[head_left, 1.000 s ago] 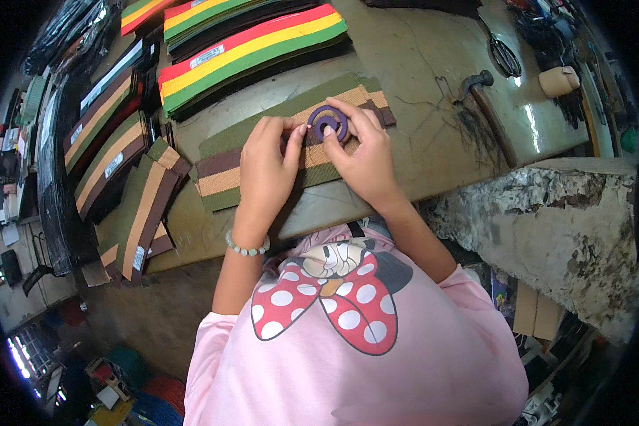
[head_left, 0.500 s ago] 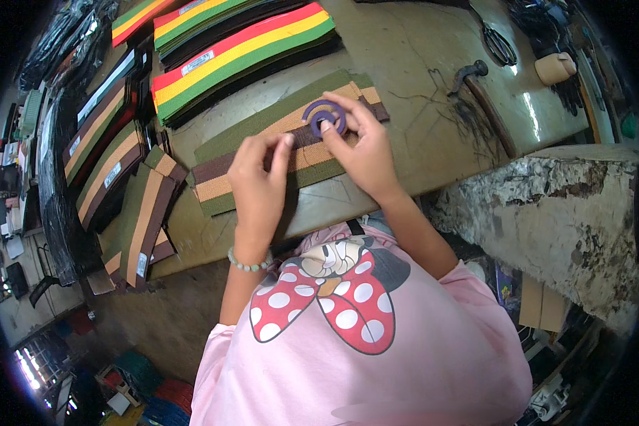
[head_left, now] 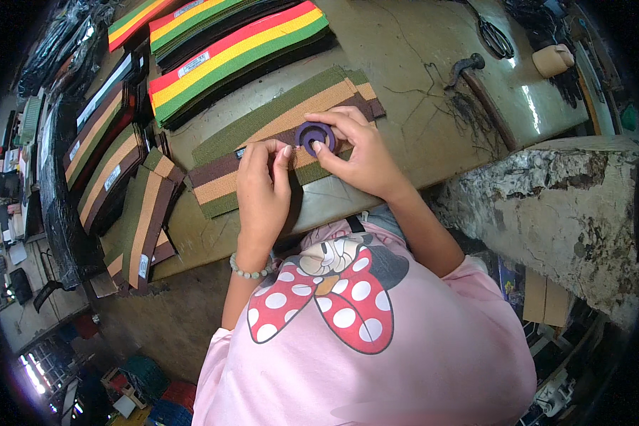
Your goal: The person repeatedly picks up a small purple circular object and presses it onto the center of stacked fabric strips on a table. The person handles the strips one at a time, placing the labeled items into a growing pile to the left.
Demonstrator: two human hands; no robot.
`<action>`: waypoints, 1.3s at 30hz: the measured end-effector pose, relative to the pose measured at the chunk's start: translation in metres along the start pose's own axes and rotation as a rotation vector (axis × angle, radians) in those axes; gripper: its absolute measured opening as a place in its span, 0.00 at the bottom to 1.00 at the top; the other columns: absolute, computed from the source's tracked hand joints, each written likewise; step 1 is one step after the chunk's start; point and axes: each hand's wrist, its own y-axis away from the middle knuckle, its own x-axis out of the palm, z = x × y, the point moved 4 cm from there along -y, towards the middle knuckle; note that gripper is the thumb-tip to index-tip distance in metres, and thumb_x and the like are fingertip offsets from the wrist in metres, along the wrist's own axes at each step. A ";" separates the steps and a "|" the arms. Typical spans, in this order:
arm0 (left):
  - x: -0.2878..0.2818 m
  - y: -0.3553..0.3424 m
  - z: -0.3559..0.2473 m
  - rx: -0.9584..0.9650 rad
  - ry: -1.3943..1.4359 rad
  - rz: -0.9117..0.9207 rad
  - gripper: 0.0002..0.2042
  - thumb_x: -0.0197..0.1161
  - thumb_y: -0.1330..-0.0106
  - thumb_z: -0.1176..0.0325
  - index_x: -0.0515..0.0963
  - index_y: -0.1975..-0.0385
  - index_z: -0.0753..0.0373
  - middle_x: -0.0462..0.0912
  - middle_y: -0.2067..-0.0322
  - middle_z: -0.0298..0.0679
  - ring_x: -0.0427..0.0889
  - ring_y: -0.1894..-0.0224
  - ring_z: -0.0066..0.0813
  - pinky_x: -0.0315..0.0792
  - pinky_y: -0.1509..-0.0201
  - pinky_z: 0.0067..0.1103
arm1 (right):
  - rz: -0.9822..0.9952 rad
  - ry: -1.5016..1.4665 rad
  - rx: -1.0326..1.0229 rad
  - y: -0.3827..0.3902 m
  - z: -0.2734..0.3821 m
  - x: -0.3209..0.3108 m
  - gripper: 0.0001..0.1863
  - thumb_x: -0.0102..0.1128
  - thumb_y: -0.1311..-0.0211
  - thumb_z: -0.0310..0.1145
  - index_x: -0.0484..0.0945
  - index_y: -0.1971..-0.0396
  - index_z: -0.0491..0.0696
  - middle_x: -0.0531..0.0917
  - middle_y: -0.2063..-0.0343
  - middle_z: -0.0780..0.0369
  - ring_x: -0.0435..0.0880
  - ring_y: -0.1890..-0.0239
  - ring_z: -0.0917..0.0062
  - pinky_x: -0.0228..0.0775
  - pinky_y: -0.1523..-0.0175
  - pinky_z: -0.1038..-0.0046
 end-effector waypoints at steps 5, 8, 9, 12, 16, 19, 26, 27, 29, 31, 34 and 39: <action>0.001 0.000 -0.001 -0.025 0.037 -0.006 0.07 0.59 0.30 0.71 0.76 0.65 0.71 0.77 0.68 0.48 0.78 0.66 0.44 0.71 0.58 0.32 | -0.003 0.036 -0.088 -0.001 0.003 0.003 0.24 0.65 0.44 0.27 0.79 0.45 0.47 0.74 0.55 0.54 0.81 0.58 0.73 0.76 0.54 0.74; 0.001 0.001 0.006 -0.039 0.040 -0.021 0.08 0.59 0.29 0.70 0.76 0.65 0.71 0.77 0.69 0.49 0.78 0.66 0.44 0.71 0.58 0.31 | 0.012 -0.025 -0.053 0.000 0.004 0.001 0.23 0.64 0.44 0.27 0.79 0.45 0.47 0.75 0.55 0.53 0.82 0.59 0.73 0.77 0.54 0.75; 0.000 0.000 0.009 -0.049 0.041 -0.026 0.08 0.59 0.29 0.70 0.76 0.65 0.71 0.77 0.69 0.49 0.78 0.66 0.44 0.71 0.58 0.31 | 0.009 -0.020 -0.046 0.000 0.004 0.000 0.23 0.65 0.44 0.27 0.79 0.46 0.47 0.76 0.56 0.54 0.82 0.60 0.73 0.77 0.54 0.75; -0.001 -0.003 0.011 -0.125 0.138 -0.056 0.09 0.59 0.28 0.69 0.76 0.65 0.71 0.78 0.69 0.49 0.78 0.65 0.43 0.71 0.58 0.31 | -0.025 -0.107 0.002 0.001 0.001 -0.005 0.22 0.64 0.40 0.27 0.77 0.44 0.45 0.80 0.61 0.56 0.83 0.62 0.76 0.77 0.55 0.76; 0.020 -0.007 -0.039 0.110 0.092 -0.026 0.09 0.53 0.27 0.70 0.76 0.64 0.69 0.78 0.67 0.50 0.77 0.61 0.49 0.70 0.55 0.37 | -0.541 -0.469 0.006 0.006 -0.012 -0.042 0.22 0.60 0.32 0.27 0.71 0.40 0.42 0.84 0.66 0.60 0.83 0.63 0.79 0.77 0.56 0.78; 0.069 0.003 -0.094 0.461 0.200 0.402 0.26 0.57 0.44 0.81 0.71 0.41 0.64 0.70 0.39 0.56 0.70 0.37 0.56 0.67 0.35 0.38 | -0.804 -0.523 -0.027 0.019 -0.021 -0.095 0.22 0.56 0.28 0.27 0.65 0.37 0.41 0.83 0.55 0.55 0.82 0.63 0.78 0.78 0.55 0.77; -0.020 0.019 -0.024 0.305 -0.409 0.265 0.28 0.67 0.46 0.78 0.74 0.40 0.60 0.71 0.37 0.50 0.69 0.34 0.54 0.68 0.33 0.39 | -0.929 -0.280 0.099 0.079 -0.026 -0.144 0.23 0.55 0.27 0.26 0.64 0.36 0.39 0.82 0.53 0.55 0.82 0.62 0.78 0.76 0.49 0.75; -0.034 0.022 -0.015 0.252 -0.381 0.257 0.24 0.65 0.44 0.78 0.75 0.45 0.63 0.75 0.43 0.50 0.73 0.38 0.51 0.69 0.36 0.38 | -0.858 -0.250 0.119 0.079 -0.025 -0.129 0.23 0.55 0.27 0.26 0.64 0.36 0.39 0.82 0.54 0.57 0.82 0.62 0.78 0.76 0.49 0.75; -0.056 0.021 -0.011 0.212 -0.379 0.180 0.17 0.61 0.42 0.80 0.78 0.52 0.66 0.81 0.52 0.49 0.78 0.45 0.49 0.72 0.41 0.36 | -0.706 -0.286 0.138 0.072 -0.018 -0.090 0.23 0.55 0.27 0.26 0.64 0.35 0.40 0.83 0.56 0.58 0.83 0.61 0.78 0.76 0.49 0.75; -0.081 0.015 -0.021 0.262 -0.513 0.008 0.16 0.56 0.42 0.84 0.79 0.54 0.64 0.83 0.57 0.47 0.80 0.51 0.47 0.73 0.47 0.36 | -0.607 -0.395 0.124 0.062 -0.009 -0.054 0.24 0.55 0.27 0.27 0.63 0.35 0.40 0.83 0.57 0.59 0.84 0.58 0.78 0.76 0.50 0.75; -0.135 0.007 -0.031 0.240 -0.571 -0.271 0.24 0.54 0.47 0.87 0.79 0.50 0.62 0.81 0.60 0.45 0.78 0.50 0.46 0.67 0.43 0.36 | -0.477 -0.450 0.080 0.045 0.011 -0.020 0.19 0.54 0.26 0.30 0.67 0.39 0.40 0.84 0.59 0.60 0.84 0.58 0.79 0.76 0.51 0.76; -0.223 0.009 0.027 0.045 -0.586 -0.386 0.14 0.59 0.31 0.74 0.82 0.48 0.59 0.83 0.61 0.43 0.82 0.57 0.37 0.73 0.50 0.29 | 0.429 -0.089 0.072 0.045 0.044 0.066 0.18 0.53 0.26 0.41 0.76 0.50 0.41 0.84 0.60 0.52 0.83 0.63 0.58 0.76 0.53 0.63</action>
